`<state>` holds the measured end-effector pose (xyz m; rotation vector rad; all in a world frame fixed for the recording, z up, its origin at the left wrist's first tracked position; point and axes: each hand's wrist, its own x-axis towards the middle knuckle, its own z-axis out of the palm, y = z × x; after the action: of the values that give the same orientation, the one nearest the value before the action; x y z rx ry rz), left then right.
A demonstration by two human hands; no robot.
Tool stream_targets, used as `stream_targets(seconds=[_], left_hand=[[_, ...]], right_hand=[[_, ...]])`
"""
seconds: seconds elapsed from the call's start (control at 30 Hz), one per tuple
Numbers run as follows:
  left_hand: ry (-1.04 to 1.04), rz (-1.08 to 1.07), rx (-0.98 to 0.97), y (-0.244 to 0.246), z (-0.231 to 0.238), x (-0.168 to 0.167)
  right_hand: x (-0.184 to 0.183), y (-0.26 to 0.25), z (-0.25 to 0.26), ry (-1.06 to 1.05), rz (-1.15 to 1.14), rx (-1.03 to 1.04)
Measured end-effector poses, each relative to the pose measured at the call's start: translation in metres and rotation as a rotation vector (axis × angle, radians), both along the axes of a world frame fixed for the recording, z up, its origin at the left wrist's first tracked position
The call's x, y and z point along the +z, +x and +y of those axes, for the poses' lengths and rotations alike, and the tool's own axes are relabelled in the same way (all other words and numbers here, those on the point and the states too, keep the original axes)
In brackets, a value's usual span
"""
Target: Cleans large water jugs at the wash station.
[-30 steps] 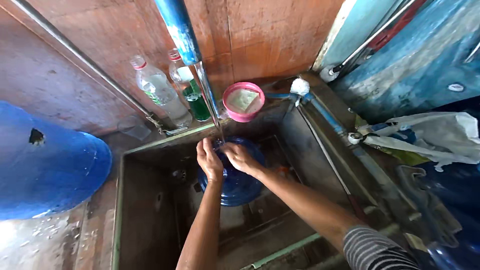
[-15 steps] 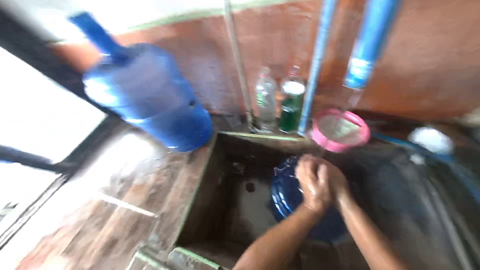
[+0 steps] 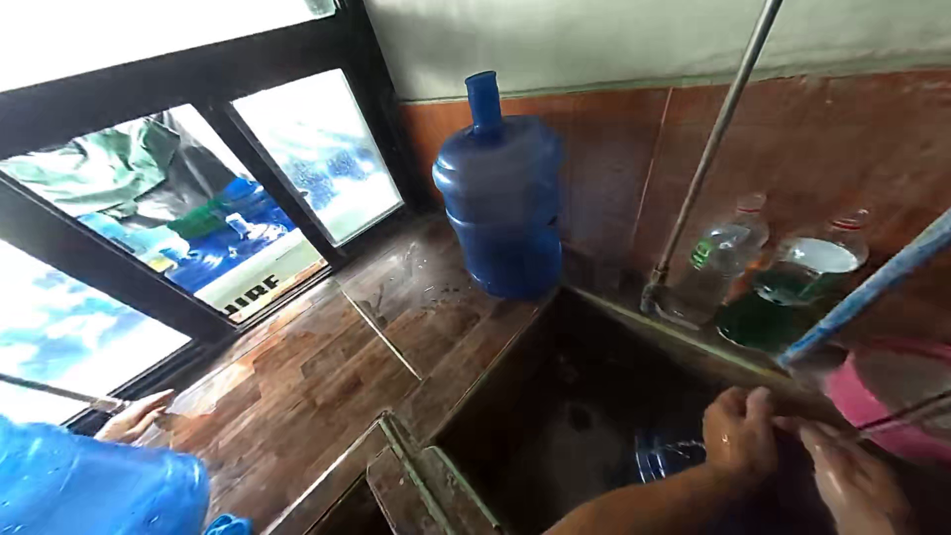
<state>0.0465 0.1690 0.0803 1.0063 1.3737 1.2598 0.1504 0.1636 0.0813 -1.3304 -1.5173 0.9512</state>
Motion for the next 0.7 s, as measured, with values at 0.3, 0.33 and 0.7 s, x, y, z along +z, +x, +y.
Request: stream_targets(seconds=[0.3,0.33,0.7], left_hand=[[0.17,0.091,-0.15,0.021,-0.001,-0.001],[0.069,0.027,-0.103,0.018,0.006,-0.001],[-0.006,-0.127,0.144,0.028,-0.011,-0.005]], right_hand=[[-0.012,0.016,-0.028,0.107,-0.04,-0.066],[-0.006,0.018,-0.024,0.052,-0.122,-0.085],[-0.001,0.003,-0.004,-0.09,-0.028,-0.021]])
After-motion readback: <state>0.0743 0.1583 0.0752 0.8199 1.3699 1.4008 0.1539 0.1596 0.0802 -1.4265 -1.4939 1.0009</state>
